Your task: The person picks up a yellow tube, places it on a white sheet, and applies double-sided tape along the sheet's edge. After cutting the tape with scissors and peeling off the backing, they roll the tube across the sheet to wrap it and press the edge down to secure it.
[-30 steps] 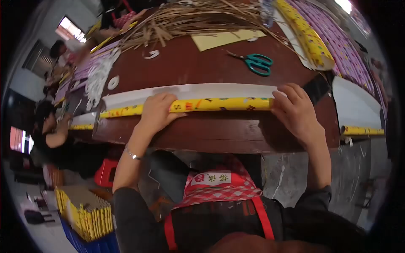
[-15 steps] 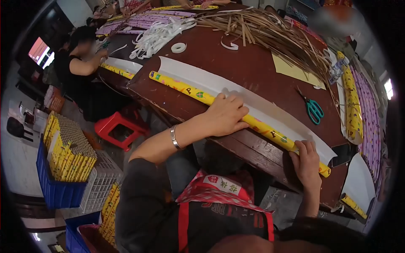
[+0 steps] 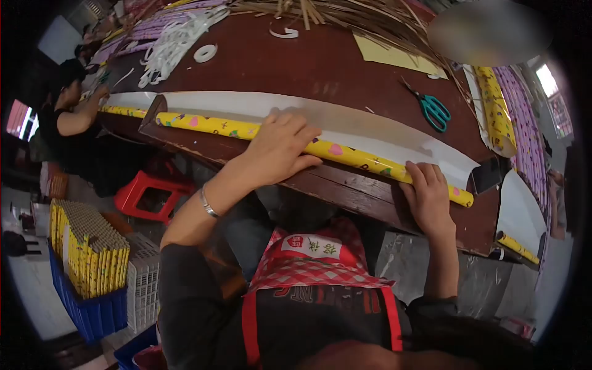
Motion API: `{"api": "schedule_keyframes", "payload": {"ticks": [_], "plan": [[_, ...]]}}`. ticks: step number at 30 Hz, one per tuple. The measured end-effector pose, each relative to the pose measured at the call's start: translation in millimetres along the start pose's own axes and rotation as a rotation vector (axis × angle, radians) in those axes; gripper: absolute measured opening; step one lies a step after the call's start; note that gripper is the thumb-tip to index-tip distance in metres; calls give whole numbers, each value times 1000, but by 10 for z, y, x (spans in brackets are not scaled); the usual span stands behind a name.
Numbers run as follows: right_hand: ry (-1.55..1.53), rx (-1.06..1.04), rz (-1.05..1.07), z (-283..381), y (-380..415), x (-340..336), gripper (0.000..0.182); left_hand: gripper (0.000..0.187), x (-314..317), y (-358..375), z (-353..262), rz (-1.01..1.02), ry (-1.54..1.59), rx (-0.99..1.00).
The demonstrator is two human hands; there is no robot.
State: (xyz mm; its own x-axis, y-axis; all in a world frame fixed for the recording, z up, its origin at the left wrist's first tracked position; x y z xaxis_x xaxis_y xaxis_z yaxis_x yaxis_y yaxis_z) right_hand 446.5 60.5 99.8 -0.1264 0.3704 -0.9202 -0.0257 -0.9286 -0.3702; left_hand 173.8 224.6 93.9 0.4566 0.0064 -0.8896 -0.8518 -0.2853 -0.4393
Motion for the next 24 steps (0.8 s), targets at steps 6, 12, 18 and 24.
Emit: {"api": "schedule_keyframes", "payload": {"ticks": [6,12,18,24], "plan": [[-45,51,-16,96,63,-7,37,35,-113,41,-19,96,21,-6],[-21,103,-22,187,150,21,42,34,-236,-51,0,165,178,-27],[-75,103,-157,193,243,143,42,37,-194,-106,183,315,309,-42],[-47,99,-223,228,294,127,36,37,-200,-67,218,371,343,-63]]}}
Point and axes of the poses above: each hand's wrist, its own y-axis away from the middle knuckle, its own x-axis out of the palm, z = x × y, the point moved 2 cm from there along -y, towards the middle knuckle, and after that the axes turned 7 degrees about x, right-handed, at the moved point
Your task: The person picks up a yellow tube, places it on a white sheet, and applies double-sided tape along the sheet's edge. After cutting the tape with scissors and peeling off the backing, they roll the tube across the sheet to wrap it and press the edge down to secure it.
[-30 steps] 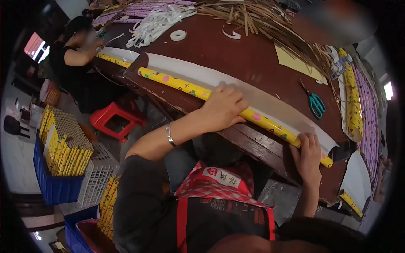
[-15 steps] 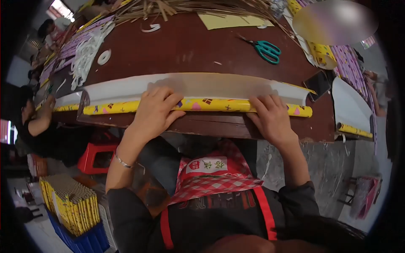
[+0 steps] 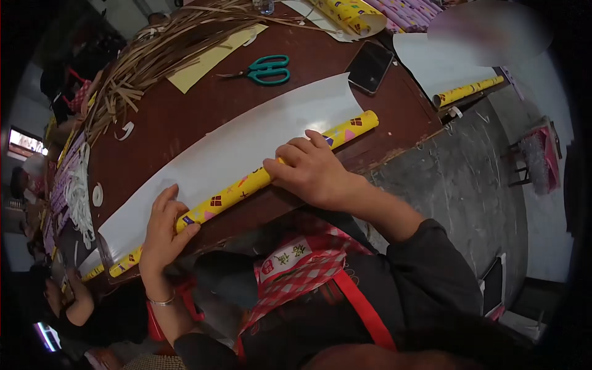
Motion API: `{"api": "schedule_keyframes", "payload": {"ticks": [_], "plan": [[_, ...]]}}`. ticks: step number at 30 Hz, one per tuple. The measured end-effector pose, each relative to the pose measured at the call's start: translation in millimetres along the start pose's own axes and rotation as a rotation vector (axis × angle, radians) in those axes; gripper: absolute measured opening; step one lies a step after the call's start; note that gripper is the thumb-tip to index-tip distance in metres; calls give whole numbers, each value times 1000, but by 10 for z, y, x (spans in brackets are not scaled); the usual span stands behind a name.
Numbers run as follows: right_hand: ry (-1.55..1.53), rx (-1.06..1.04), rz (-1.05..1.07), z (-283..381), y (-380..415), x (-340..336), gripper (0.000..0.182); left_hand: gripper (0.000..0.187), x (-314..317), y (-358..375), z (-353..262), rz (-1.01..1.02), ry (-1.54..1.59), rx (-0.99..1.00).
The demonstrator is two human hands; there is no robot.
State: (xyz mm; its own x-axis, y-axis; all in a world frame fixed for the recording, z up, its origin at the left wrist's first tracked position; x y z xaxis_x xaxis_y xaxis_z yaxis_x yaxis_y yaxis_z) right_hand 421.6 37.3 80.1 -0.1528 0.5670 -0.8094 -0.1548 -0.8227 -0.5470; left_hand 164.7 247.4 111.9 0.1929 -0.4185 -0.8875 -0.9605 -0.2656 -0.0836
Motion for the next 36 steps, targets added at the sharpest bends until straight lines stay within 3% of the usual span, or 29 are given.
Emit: {"api": "schedule_keyframes", "payload": {"ticks": [9,11,18,22,27,34,36], "plan": [[94,-9,-4,-58,-73,33,31,38,-8,-144,26,-35,16,-49],[14,3,93,-87,-122,16,31,38,-12,-169,10,-28,27,-60],[-19,-27,48,-108,-86,21,35,35,-24,-163,-10,-51,74,-44],[-29,-47,58,-92,-109,-30,36,33,-57,-153,54,-59,76,-138],[-7,-56,94,-4,-117,-104,35,31,0,-139,82,-72,-80,92],[2,-36,77,2,-94,-74,31,34,-40,-149,-29,-7,22,-67],[24,-26,67,-2,-96,-54,31,34,-34,-134,-19,-37,-20,13]]}}
Point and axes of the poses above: each hand's wrist, its own y-axis away from the middle knuckle, its own x-axis out of the palm, z = x × y, the point moved 2 cm from there along -y, towards the middle knuckle, and after that the axes turned 7 degrees about x, right-handed, at the moved point
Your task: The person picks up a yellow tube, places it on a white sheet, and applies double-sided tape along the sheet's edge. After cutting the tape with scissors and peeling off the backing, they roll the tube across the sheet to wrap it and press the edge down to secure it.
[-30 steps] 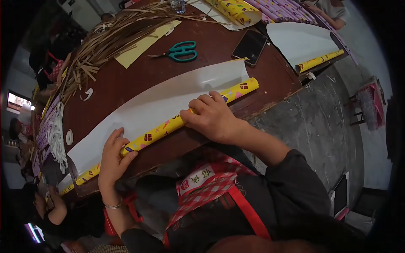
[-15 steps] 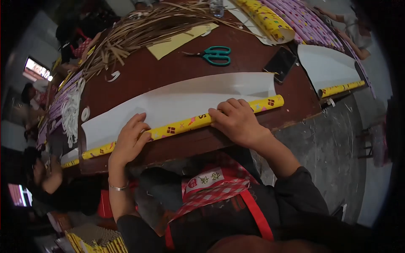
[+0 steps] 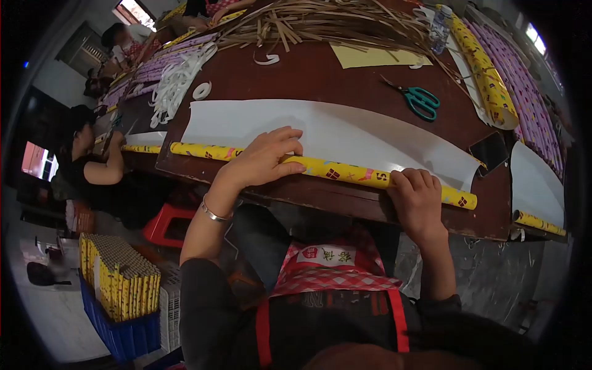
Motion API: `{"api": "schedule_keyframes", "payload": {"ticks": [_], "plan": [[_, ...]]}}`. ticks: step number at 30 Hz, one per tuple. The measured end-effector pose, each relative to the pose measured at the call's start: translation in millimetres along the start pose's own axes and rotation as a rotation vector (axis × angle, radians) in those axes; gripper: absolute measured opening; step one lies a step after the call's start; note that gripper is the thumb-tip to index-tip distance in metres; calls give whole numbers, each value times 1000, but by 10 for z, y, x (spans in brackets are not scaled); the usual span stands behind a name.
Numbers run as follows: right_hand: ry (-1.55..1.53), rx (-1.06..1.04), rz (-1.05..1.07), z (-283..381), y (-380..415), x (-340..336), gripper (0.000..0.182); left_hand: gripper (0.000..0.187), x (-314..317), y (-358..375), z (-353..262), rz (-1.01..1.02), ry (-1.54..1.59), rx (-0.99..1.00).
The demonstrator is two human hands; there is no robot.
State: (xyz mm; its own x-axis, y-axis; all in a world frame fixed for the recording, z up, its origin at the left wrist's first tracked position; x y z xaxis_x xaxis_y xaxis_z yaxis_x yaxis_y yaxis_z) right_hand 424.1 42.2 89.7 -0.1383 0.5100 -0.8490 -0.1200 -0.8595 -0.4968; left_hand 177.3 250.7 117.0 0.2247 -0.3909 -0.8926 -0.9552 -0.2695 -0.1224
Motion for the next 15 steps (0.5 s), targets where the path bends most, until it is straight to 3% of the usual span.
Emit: {"api": "schedule_keyframes", "payload": {"ticks": [7,10,14,15], "plan": [[-33,40,37,23,26,-34,29,33,-1,40,-75,-2,-65,34],[-38,29,58,25,21,-69,33,30,-13,79,-123,-57,10,-59],[-48,71,-57,12,38,61,38,28,-10,101,-101,-38,54,-30],[-62,62,-55,15,39,92,38,27,-21,105,-89,-17,96,-103]]}}
Point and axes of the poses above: each hand's wrist, its own y-axis away from the middle knuckle, its own x-axis out of the palm, z = x × y, the point moved 2 cm from there along -y, towards the middle knuckle, and after that the axes turned 7 degrees about x, right-handed, at the moved point
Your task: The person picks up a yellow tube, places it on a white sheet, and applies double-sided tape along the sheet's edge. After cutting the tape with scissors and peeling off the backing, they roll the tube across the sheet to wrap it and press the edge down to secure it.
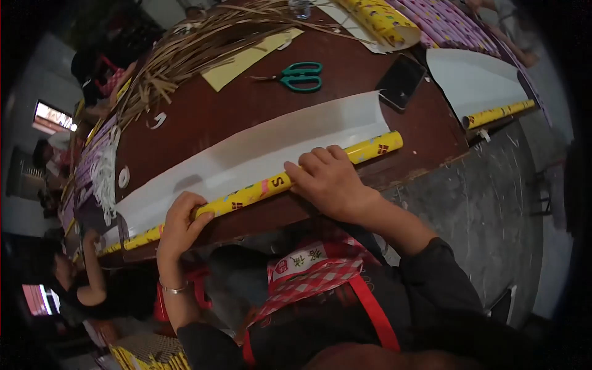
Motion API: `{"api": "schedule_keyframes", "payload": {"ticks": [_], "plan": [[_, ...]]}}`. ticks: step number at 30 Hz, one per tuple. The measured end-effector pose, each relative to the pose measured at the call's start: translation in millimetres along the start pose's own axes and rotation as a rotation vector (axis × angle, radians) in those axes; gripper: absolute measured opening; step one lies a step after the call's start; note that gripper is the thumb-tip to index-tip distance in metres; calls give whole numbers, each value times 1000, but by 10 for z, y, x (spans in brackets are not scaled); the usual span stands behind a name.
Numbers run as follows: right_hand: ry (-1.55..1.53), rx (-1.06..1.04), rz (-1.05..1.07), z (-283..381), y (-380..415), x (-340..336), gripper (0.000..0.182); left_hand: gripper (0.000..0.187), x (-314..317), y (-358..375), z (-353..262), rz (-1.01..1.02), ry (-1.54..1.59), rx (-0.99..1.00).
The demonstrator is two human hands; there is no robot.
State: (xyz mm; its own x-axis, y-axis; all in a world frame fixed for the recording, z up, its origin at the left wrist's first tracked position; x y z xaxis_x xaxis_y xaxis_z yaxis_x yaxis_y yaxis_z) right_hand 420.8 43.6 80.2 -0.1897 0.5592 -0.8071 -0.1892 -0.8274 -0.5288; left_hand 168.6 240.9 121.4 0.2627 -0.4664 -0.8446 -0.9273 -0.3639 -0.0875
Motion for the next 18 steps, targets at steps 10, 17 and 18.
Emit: {"api": "schedule_keyframes", "payload": {"ticks": [10,17,18], "plan": [[52,-30,-39,23,39,48,25,33,114,-645,-355,286,199,32],[74,-11,-156,64,87,46,23,41,530,-1405,-707,387,177,440],[50,-10,-154,62,83,62,23,46,570,-1422,-687,379,174,441]]}}
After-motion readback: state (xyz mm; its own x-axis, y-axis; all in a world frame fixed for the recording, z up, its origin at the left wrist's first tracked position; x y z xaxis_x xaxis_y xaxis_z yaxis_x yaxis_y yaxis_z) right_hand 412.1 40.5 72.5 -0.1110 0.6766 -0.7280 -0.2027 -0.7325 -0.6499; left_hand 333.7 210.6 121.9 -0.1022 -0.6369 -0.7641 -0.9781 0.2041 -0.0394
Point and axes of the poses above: each hand's wrist, its own y-axis away from the middle knuckle, its own x-axis out of the palm, z = x × y, the point moved 2 cm from there along -y, towards the middle knuckle, and after that the axes turned 7 degrees about x, right-handed, at the moved point
